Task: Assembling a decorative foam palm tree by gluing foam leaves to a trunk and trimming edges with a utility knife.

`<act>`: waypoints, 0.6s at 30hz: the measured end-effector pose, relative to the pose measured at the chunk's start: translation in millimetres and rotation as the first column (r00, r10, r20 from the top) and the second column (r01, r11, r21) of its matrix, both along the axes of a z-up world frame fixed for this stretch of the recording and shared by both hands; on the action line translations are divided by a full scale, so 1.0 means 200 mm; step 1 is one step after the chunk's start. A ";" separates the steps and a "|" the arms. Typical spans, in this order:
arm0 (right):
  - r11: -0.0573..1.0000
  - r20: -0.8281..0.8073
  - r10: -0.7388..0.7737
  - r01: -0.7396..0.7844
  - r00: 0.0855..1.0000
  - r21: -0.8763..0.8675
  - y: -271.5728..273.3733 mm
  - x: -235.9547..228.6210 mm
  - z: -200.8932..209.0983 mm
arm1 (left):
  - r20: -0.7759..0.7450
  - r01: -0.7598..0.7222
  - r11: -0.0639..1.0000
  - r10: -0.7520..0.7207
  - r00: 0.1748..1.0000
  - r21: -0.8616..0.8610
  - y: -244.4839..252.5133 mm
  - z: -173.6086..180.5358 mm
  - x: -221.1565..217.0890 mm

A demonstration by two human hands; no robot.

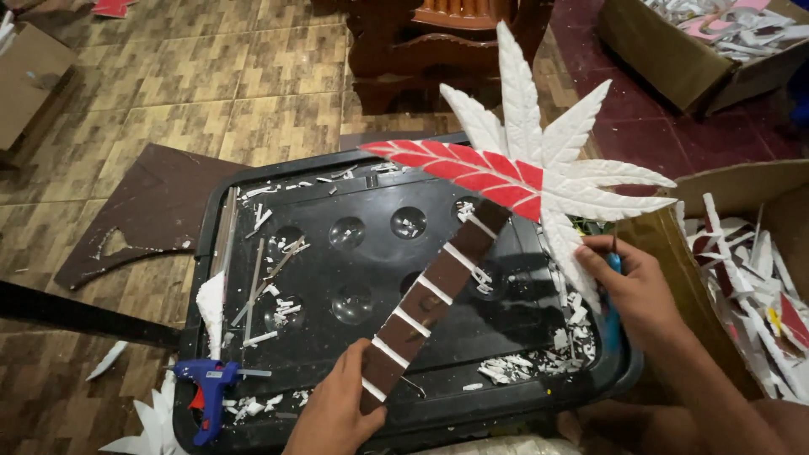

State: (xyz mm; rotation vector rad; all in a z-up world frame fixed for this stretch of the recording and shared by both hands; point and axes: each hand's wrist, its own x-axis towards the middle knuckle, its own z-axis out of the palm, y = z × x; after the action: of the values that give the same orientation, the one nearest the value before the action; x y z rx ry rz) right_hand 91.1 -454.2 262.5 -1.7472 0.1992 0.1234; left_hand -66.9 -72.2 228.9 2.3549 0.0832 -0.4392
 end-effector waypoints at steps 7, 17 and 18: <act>0.999 -0.010 0.031 -0.031 0.999 0.028 0.07 -0.03 0.04 | -0.018 0.069 0.997 -0.069 0.997 -0.019 -0.02 -0.03 0.00; 0.998 -0.023 0.045 -0.047 0.999 -0.050 0.08 -0.04 0.09 | -0.084 0.048 0.997 -0.054 0.995 -0.068 -0.02 -0.06 0.01; 0.996 -0.022 0.044 -0.045 0.999 -0.072 0.08 -0.04 0.09 | -0.084 0.041 0.995 -0.048 0.995 -0.087 -0.02 -0.06 0.01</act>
State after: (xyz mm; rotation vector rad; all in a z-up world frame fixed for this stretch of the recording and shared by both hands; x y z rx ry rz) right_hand 83.6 -437.3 280.5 -1.8239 0.1819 0.1687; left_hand -64.1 -76.9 217.6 2.2573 0.0514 -0.5551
